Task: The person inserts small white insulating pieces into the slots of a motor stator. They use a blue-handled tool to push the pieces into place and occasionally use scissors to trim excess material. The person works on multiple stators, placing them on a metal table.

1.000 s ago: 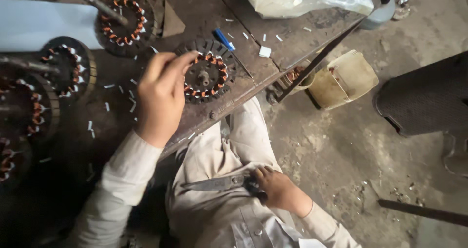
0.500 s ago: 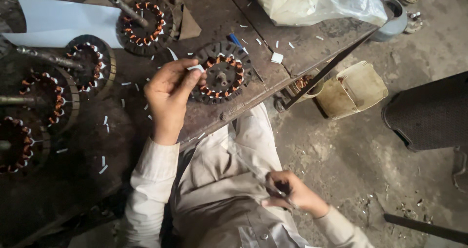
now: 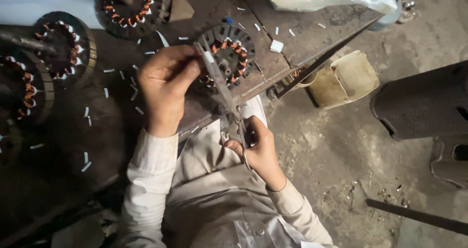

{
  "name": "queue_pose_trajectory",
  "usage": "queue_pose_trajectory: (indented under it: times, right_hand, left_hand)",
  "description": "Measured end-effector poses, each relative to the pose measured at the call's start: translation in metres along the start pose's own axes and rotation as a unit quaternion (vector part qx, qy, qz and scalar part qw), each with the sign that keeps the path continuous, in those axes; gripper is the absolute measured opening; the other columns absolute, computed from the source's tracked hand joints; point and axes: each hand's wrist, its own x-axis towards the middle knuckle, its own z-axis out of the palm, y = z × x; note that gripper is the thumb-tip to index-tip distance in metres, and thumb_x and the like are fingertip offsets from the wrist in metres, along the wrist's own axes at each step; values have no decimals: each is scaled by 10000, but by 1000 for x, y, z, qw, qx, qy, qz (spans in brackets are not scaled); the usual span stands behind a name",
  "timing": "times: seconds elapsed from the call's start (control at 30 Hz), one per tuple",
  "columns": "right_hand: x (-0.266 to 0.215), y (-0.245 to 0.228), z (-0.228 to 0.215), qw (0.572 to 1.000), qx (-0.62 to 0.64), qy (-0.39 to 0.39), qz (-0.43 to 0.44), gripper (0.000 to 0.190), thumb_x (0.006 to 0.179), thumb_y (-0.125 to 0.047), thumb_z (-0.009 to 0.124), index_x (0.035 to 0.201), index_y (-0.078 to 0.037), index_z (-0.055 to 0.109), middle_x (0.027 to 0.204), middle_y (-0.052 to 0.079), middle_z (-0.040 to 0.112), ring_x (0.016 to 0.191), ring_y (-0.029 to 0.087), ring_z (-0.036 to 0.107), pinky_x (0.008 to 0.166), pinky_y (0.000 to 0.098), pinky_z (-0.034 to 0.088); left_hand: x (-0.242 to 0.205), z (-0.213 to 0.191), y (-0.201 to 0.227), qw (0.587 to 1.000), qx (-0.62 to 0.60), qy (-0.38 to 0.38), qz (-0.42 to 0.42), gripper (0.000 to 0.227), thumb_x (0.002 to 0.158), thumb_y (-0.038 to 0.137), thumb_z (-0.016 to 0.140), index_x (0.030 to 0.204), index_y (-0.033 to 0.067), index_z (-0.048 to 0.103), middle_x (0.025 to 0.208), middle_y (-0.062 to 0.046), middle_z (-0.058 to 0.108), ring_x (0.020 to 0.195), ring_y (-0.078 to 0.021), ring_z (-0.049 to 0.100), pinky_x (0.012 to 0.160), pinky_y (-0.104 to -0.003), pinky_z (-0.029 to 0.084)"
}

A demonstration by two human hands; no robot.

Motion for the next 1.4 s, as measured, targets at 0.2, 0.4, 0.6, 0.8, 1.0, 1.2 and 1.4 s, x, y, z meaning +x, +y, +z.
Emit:
queue_pose_trajectory:
  times: [0.2,0.4,0.6,0.8,1.0,1.2,1.4]
  right_hand:
    - [12,-11,2,1000,13,11,-4,534,733,-351,925,843,-28,513,671,-13,399,651,78,356,541,266,339]
    - [13,-10,0,998,-41,37,-36,447,743,-88,836,717,-18,394,619,59,343,578,125,305,505,304,283]
    - [13,-12,5,994,-65,52,-65,438,739,-90,822,703,-18,392,606,88,363,541,175,330,505,327,294]
    - [21,-30,7,998,-39,37,-32,403,787,-140,831,803,-11,449,656,80,377,587,163,352,522,307,339]
    - [31,-27,14,996,-26,62,-56,344,745,-76,759,794,-6,426,673,89,353,605,155,342,548,317,315]
    - [3,4,-7,999,-20,-12,-29,322,726,-105,802,744,-35,488,627,49,402,568,136,375,523,307,325]
    - [-33,39,-73,964,-28,-263,-3,233,755,-128,806,874,-28,633,839,93,631,722,190,616,612,329,482]
  left_hand:
    - [1,-2,2,1000,-7,-13,-15,209,970,-99,738,1161,-26,695,1110,-71,750,974,-101,701,891,-236,566]
    - [4,-2,6,999,-18,-22,-31,208,969,-73,754,1164,-25,701,1106,-71,752,978,-104,711,906,-243,579]
    - [2,-6,1,999,-20,-24,-40,211,963,-77,760,1161,-29,704,1111,-81,753,973,-110,710,898,-245,579]
    - [1,-15,-12,999,-16,-29,-17,192,946,-77,748,1117,-24,680,1129,-69,751,998,-114,705,919,-261,581]
    - [3,-22,-17,998,-24,-44,-24,196,959,-54,790,1116,-17,677,1019,-52,729,904,-96,677,861,-250,555]
    - [5,-9,-5,997,-67,-15,-38,190,976,-19,755,1152,-25,682,1075,-76,733,976,-132,704,909,-271,574]
    - [9,2,11,993,-93,-41,-53,174,996,-10,724,1163,-27,680,1046,-85,736,942,-146,717,874,-298,604]
